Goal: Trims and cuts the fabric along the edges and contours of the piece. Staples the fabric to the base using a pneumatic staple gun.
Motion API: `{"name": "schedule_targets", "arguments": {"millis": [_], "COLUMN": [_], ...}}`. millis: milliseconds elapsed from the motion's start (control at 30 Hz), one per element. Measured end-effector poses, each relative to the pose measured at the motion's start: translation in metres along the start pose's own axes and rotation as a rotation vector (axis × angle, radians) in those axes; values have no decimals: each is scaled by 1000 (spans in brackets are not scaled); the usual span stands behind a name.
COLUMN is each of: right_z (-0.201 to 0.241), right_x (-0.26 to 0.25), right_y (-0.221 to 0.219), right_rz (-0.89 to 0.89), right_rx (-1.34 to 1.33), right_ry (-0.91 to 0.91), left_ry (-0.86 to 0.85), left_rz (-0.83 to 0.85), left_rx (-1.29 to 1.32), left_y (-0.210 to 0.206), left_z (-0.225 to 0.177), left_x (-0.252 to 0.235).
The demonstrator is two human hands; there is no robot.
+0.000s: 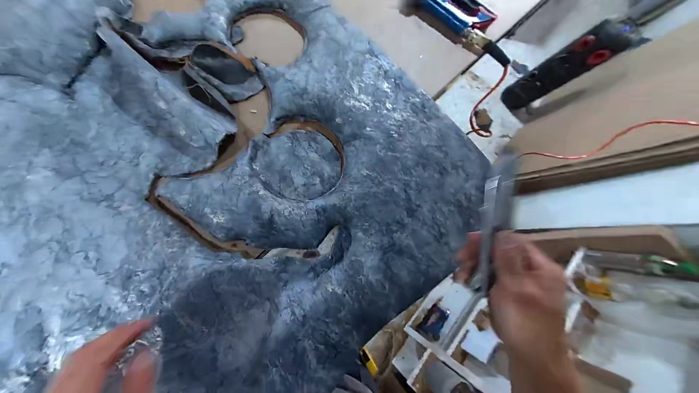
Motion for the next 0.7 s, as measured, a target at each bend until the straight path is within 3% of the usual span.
{"name": "schedule_targets", "arguments": {"millis": [133, 233, 333, 433, 600, 700], "right_z": [20, 50, 91, 120, 125, 106], "right_x": [51, 50, 52, 31, -43, -76], "right_y": [-19, -2, 14, 12, -26, -39], "right_rz": [227, 343, 383, 428, 597, 720], "right_rx": [300, 679, 983, 1095, 1039, 963], "right_ry": [123, 287, 519, 845, 1219, 1297], "left_ry": [-98, -90, -85, -7, 163, 261], "left_rz": [327, 456, 462, 460, 485, 468], "left_rx": [189, 122, 66, 80, 37, 11], "left_y": [-115, -161, -174, -172, -187, -193], "left_z": [-69, -107, -123, -130, -128, -133], "left_x": [-54, -66, -68, -76, -94, -100]}}
Point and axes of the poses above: each hand's wrist, its own x-axis away from the middle knuckle, its own y-axis out of the back of the hand, z = x × y, the point moved 3 cm from there along -x, towards the middle knuckle, and after that the axes turned 5 degrees about x, right-handed, at the moved point
